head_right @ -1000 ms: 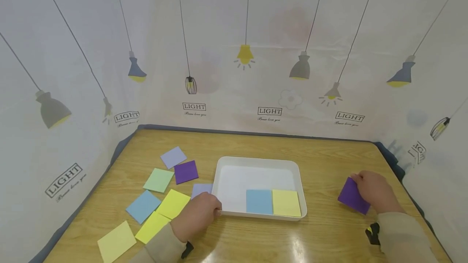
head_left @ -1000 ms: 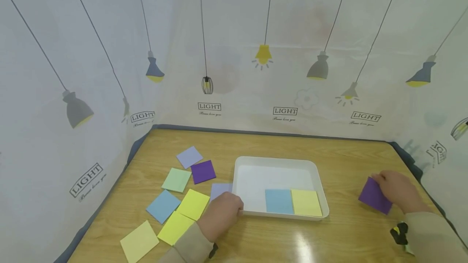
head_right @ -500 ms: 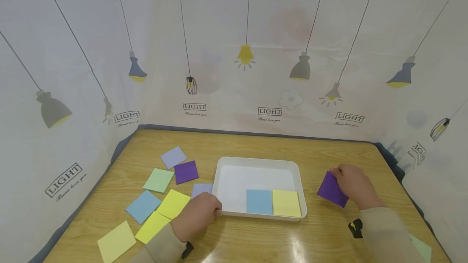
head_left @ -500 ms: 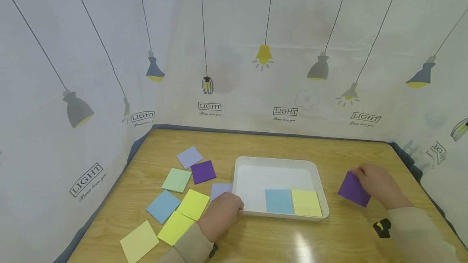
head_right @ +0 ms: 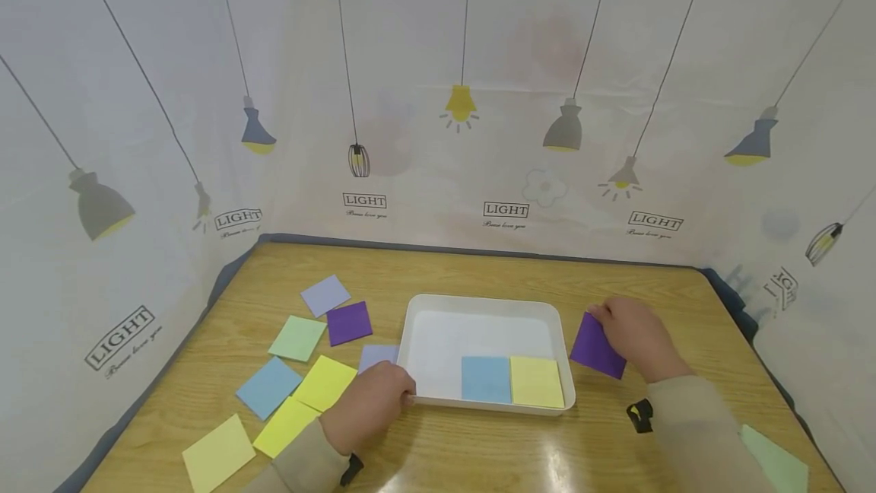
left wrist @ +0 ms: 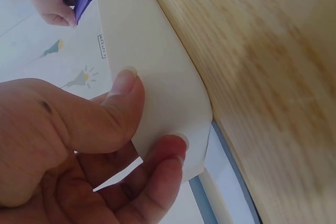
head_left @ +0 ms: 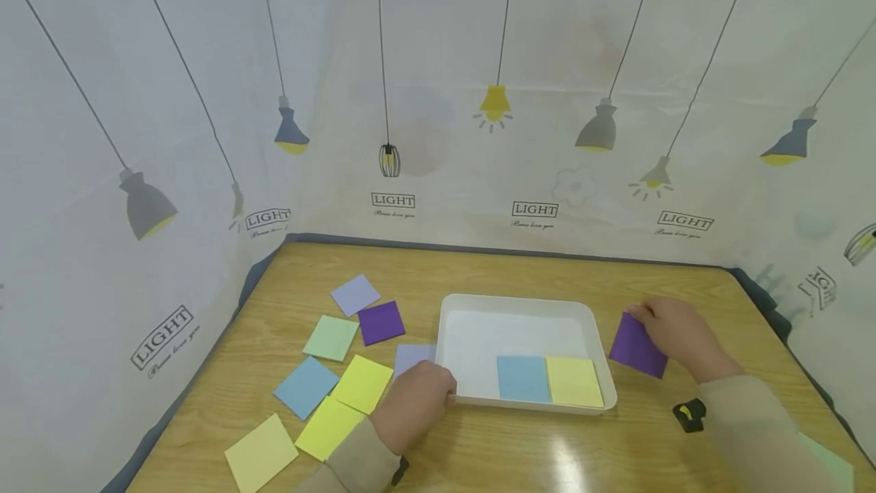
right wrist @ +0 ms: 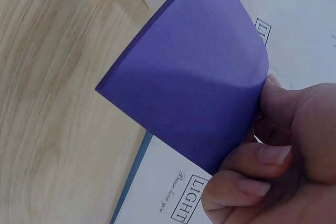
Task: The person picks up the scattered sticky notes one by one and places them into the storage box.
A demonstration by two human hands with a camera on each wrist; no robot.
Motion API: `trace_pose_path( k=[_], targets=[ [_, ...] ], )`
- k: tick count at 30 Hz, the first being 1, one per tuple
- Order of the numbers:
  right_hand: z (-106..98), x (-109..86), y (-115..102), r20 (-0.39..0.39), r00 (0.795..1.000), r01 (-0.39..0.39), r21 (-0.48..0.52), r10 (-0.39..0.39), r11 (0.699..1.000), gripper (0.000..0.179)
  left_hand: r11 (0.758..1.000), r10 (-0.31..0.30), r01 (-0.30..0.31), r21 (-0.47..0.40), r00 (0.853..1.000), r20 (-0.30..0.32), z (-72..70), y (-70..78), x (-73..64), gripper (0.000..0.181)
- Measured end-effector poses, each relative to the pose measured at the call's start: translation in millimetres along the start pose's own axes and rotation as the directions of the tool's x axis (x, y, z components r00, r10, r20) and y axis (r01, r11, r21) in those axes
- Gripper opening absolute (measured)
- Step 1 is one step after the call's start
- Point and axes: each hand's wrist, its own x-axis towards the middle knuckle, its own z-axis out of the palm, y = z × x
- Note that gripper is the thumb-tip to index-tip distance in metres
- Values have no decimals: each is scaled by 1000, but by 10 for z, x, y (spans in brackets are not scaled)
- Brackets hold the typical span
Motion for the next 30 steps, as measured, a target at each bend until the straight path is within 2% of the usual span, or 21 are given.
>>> trace_pose_path(
  k=[9, 15, 19, 30],
  targets=[
    [112, 152, -252, 19, 999, 34, 26, -35, 999, 38, 999, 28, -27, 31, 998, -53, 22, -28, -17, 13],
    [203, 233, -452, 34, 998, 55, 42, -56, 998, 35, 1000, 4, -4, 9, 1000, -16, 24, -27, -2, 9],
    [266, 298, -565, 42, 997, 63, 35, -65, 997, 34, 1000, 6, -6, 3, 1000, -14, 38, -26, 6, 11],
    [463, 454, -706, 50, 994, 94, 50, -97, 994, 33, 1000, 2, -2, -24, 1000, -6, 26, -11, 8, 13]
  ],
)
